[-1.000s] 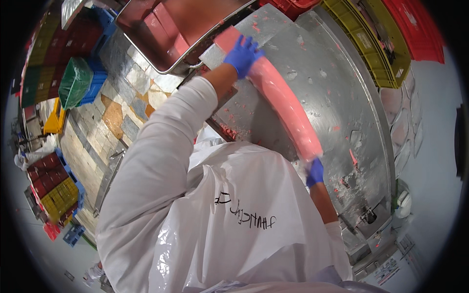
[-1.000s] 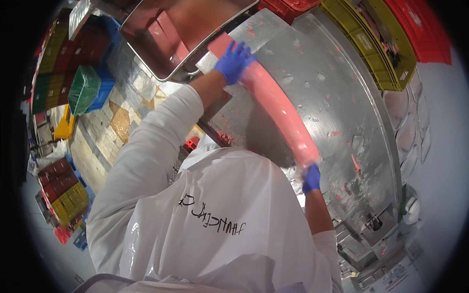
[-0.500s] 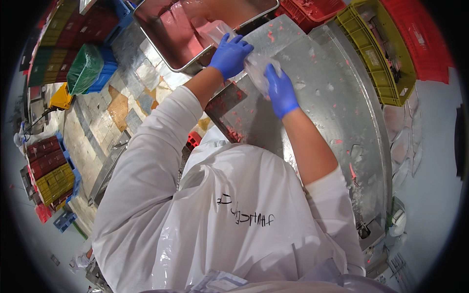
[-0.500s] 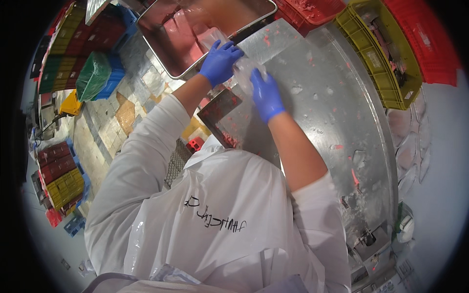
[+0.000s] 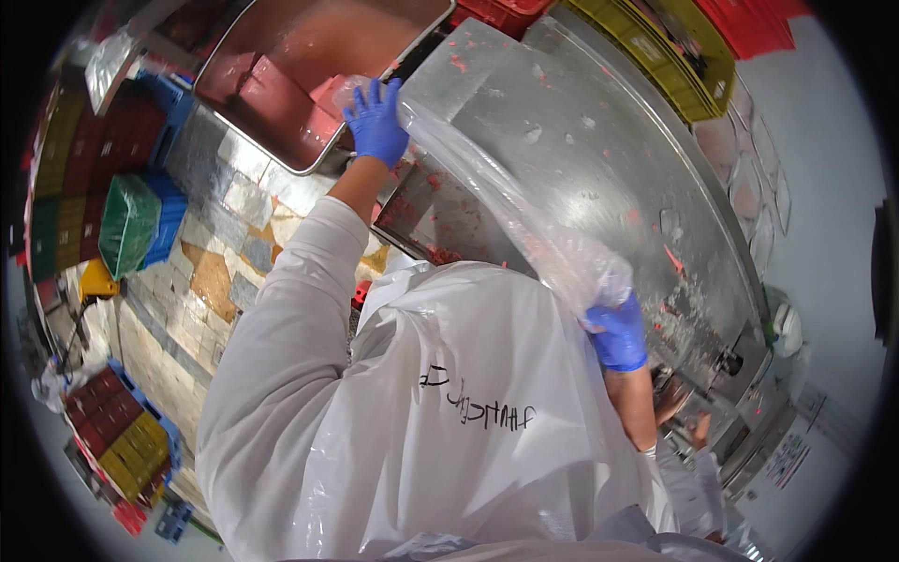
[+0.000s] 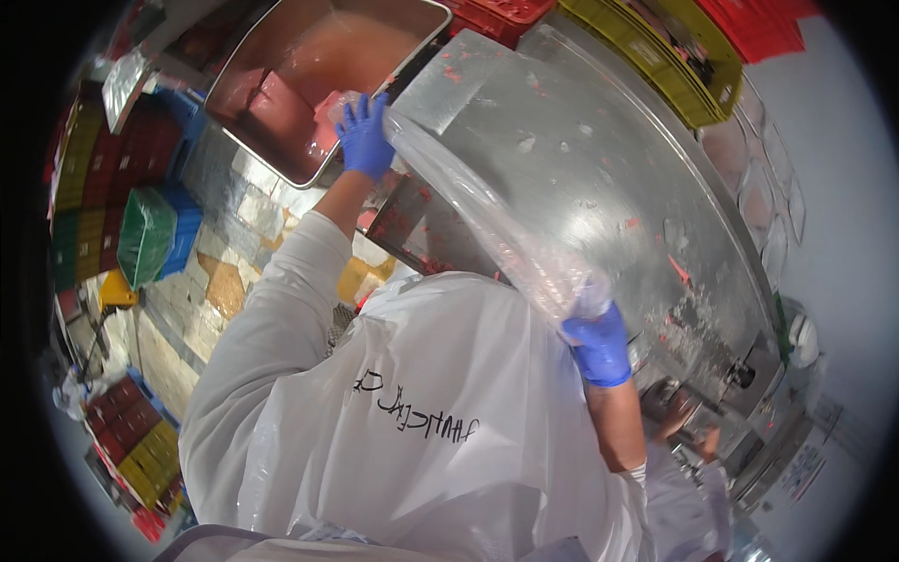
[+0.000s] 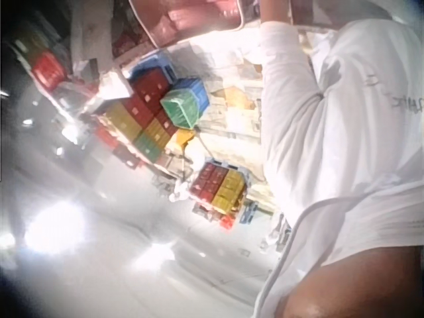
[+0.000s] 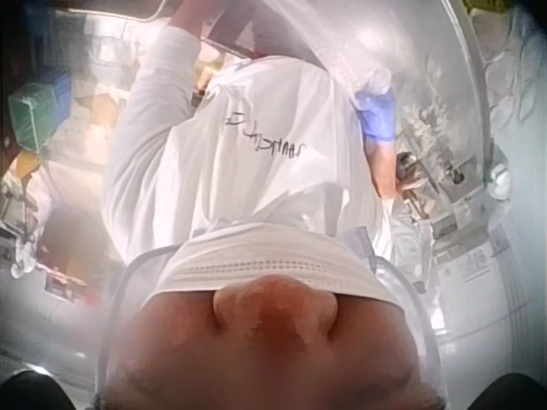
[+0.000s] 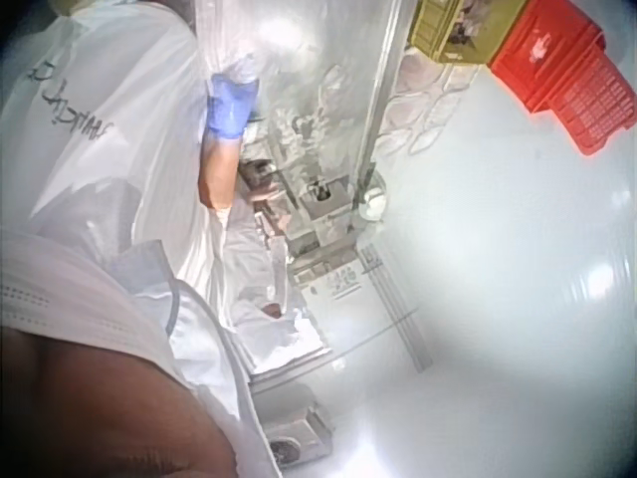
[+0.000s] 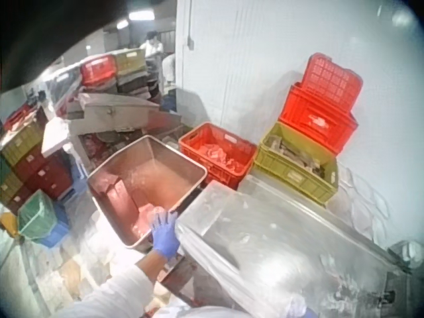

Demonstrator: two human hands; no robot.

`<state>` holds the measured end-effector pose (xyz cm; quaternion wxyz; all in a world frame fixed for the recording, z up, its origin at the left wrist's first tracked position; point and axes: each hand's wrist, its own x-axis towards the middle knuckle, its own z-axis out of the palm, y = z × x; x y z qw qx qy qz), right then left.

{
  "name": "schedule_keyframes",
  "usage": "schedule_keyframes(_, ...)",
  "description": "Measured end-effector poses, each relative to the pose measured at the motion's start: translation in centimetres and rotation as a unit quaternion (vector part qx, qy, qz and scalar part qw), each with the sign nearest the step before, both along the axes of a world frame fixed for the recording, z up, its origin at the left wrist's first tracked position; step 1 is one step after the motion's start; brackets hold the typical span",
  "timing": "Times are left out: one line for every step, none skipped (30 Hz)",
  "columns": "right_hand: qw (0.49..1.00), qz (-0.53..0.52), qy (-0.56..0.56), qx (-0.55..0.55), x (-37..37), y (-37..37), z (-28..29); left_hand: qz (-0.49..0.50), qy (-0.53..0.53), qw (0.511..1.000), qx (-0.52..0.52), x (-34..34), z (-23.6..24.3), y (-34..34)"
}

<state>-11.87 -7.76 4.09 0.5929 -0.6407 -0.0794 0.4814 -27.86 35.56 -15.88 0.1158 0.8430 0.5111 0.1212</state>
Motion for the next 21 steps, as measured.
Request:
schedule_keyframes(0.999, -0.03, 0.028, 0.026, 0.8, -1.0, 0.4, 0.023, -0.021, 0.999, -0.018, -0.4, -0.8, 0.6)
schedule_keyframes(0.995, -0.065, 0.053, 0.048, 1.3, -2.2, 0.9, 0.005, -0.048, 0.998, -0.038, -0.7, -1.6, 1.4)
schedule_keyframes(0.996, -0.081, 0.034, 0.016, 1.8, -3.6, 0.5, -0.009, -0.074, 0.996, -0.054, -1.3, -2.6, 2.9)
schedule_keyframes(0.996, -0.084, 0.014, -0.016, 2.7, -4.2, -0.2, -0.072, -0.25, 0.961, -0.088, -2.6, -7.0, 5.5)
schedule_keyframes(0.993, -0.107, -0.004, -0.054, 3.2, -5.7, -1.6, -0.066, -0.242, 0.965, -0.08, -1.1, -6.0, 4.5)
schedule_keyframes(0.994, -0.063, -0.044, -0.075, 3.9, -6.9, -3.3, -0.07, -0.393, 0.891, -0.214, -0.1, -5.5, 4.3)
schedule_keyframes(0.991, -0.046, -0.051, -0.116, 4.2, -7.5, -4.9, -0.068, -0.524, 0.778, -0.341, 0.7, -4.9, 4.3)
schedule_keyframes(0.985, -0.032, -0.057, -0.159, 4.6, -7.9, -6.5, -0.175, -0.387, 0.875, -0.233, 1.8, -2.9, 3.5)
schedule_keyframes(0.978, -0.018, -0.061, -0.2, 4.9, -8.5, -8.2, -0.273, -0.235, 0.927, -0.108, 2.9, 1.0, 1.9)
schedule_keyframes(0.972, -0.028, -0.068, -0.223, 5.1, -9.3, -9.7, -0.329, -0.23, 0.904, -0.148, 3.6, 4.6, -0.1)
schedule_keyframes(0.967, -0.034, -0.073, -0.243, 5.6, -9.9, -11.5, -0.38, -0.223, 0.877, -0.192, 4.1, 8.4, -2.2)
schedule_keyframes(0.961, -0.038, -0.078, -0.263, 6.3, -10.8, -14.0, -0.378, -0.353, 0.757, -0.399, 4.8, 11.8, -4.9)
schedule_keyframes(0.946, -0.009, -0.185, -0.267, 9.2, -15.0, -18.6, -0.426, -0.362, 0.677, -0.479, 5.8, 13.2, -6.1)
schedule_keyframes(0.939, -0.033, -0.162, -0.302, 10.8, -13.4, -18.0, -0.446, -0.359, 0.607, -0.551, 5.5, 14.3, -6.9)
schedule_keyframes(0.928, -0.064, -0.14, -0.339, 12.2, -12.2, -16.7, -0.534, -0.253, 0.62, -0.517, 5.3, 14.8, -7.0)
schedule_keyframes(0.963, -0.148, -0.048, -0.22, 14.5, -13.9, -17.3, -0.583, -0.124, 0.606, -0.527, 6.5, 15.2, -7.3)
schedule_keyframes(0.965, -0.237, 0.053, -0.104, 16.8, -16.2, -18.0, -0.625, 0.008, 0.576, -0.527, 8.4, 15.5, -8.0)
schedule_keyframes(0.953, -0.287, 0.091, -0.009, 16.5, -12.6, -15.1, -0.624, 0.087, 0.655, -0.416, 7.8, 16.9, -9.8)
schedule_keyframes(0.953, -0.279, 0.111, 0.037, 14.2, -9.1, -10.5, -0.596, 0.131, 0.733, -0.301, 7.7, 16.7, -10.3)
schedule_keyframes(0.948, -0.275, 0.132, 0.084, 11.6, -6.1, -5.8, -0.56, 0.176, 0.789, -0.179, 8.0, 15.8, -10.6)
schedule_keyframes(0.941, -0.27, 0.157, 0.131, 9.1, -3.3, -1.1, -0.514, 0.221, 0.827, -0.053, 8.0, 14.6, -10.6)
